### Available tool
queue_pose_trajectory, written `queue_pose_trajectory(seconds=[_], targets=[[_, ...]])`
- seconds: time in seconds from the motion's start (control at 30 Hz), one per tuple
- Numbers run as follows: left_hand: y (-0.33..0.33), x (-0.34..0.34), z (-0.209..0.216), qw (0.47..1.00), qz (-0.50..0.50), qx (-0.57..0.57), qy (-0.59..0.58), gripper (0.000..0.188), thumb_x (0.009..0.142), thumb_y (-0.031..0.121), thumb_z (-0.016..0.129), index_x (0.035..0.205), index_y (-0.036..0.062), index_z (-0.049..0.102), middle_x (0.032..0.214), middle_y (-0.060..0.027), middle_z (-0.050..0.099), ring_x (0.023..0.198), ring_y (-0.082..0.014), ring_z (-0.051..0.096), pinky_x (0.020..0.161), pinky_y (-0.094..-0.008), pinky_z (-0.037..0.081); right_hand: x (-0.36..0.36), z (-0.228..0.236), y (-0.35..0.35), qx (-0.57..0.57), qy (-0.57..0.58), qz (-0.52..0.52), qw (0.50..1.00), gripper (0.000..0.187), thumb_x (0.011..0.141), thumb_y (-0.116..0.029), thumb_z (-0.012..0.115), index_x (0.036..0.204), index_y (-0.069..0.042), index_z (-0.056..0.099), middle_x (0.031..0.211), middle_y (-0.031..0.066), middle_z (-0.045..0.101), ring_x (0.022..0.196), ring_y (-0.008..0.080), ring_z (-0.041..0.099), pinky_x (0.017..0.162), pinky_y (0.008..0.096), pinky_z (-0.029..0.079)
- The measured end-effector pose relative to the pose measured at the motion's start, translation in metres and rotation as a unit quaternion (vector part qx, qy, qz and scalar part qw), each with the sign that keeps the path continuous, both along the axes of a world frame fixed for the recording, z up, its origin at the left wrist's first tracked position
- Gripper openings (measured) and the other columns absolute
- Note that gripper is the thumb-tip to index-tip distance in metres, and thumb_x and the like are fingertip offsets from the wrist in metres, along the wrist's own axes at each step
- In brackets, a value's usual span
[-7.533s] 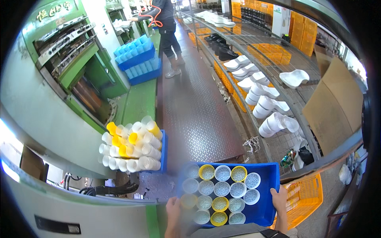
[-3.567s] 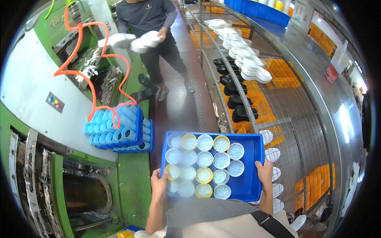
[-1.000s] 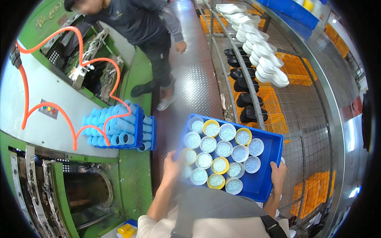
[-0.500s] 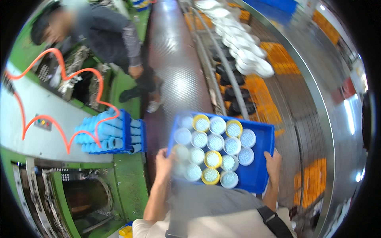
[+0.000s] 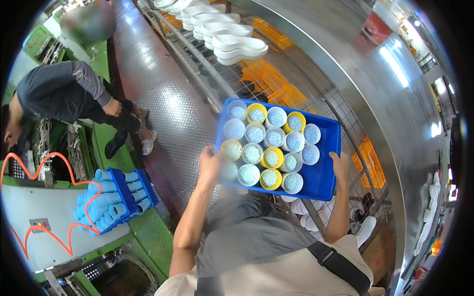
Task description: The person sorts small yellow and white cups filled with granular material into a blue tray, then carries the tray to a conveyor area. They place the tray on the conveyor and later pick up a white shoe sole, inspect it, and place it into the same tray.
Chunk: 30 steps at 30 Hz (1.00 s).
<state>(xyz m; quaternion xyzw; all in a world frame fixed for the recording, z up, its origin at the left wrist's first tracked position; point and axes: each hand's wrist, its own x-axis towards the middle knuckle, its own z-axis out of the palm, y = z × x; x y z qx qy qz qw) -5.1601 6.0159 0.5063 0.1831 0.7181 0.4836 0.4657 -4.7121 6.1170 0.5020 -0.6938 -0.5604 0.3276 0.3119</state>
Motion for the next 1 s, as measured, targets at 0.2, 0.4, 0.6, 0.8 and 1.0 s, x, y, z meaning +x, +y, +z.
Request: queue_pose_trajectory(seconds=[0.2,0.4,0.6,0.8,1.0], targets=[[0.058,0.035,-0.024,0.994,-0.108,0.017,-0.012,0.047,0.089,0.013,0.074,0.127,-0.0105,0.06,0.111,-0.0177,0.07,0.097,-0.0222,0.067,0.085,-0.0352,0.054,0.061,-0.033,0.044,-0.025,-0.07,-0.041,0.996,0.038,0.088,-0.025,0.069,0.114,0.002,0.07,0.11,0.0203,0.073,0.101,0.033,0.068,0.091,0.0411,0.051],[0.087,0.052,-0.054,0.987,-0.161,0.01,-0.008,0.05,0.087,0.012,0.074,0.129,-0.0116,0.059,0.113,-0.0199,0.07,0.098,-0.0242,0.07,0.082,-0.0353,0.057,0.081,-0.03,0.092,-0.017,-0.016,-0.011,1.0,0.037,0.086,-0.024,0.066,0.107,0.005,0.073,0.097,0.0195,0.075,0.088,0.0279,0.072,0.083,0.0392,0.056],[0.102,0.065,-0.054,0.98,-0.19,0.025,0.044,0.052,0.088,0.012,0.076,0.132,-0.0097,0.058,0.115,-0.0189,0.07,0.1,-0.0233,0.07,0.085,-0.0353,0.057,0.079,-0.037,0.129,-0.026,-0.097,-0.039,0.994,0.046,0.086,-0.03,0.069,0.117,0.004,0.072,0.109,0.0231,0.074,0.098,0.0323,0.073,0.086,0.042,0.056],[0.081,0.029,-0.06,0.964,-0.257,0.035,0.058,0.064,0.093,0.027,0.072,0.145,-0.0051,0.052,0.137,-0.0233,0.064,0.122,-0.0301,0.064,0.103,-0.0389,0.05,0.078,-0.042,0.14,-0.057,-0.193,-0.007,0.98,0.049,0.092,-0.033,0.068,0.127,0.001,0.066,0.121,0.0217,0.07,0.108,0.0335,0.069,0.095,0.0421,0.052],[-0.073,-0.058,-0.214,0.908,-0.328,-0.04,0.255,0.058,0.093,0.034,0.071,0.134,-0.0069,0.062,0.112,-0.0259,0.074,0.103,-0.0316,0.072,0.092,-0.0407,0.054,0.053,-0.017,0.027,0.152,-0.32,-0.125,0.927,0.048,0.098,-0.033,0.067,0.135,-0.002,0.062,0.131,0.019,0.066,0.115,0.0343,0.066,0.1,0.0424,0.05]])
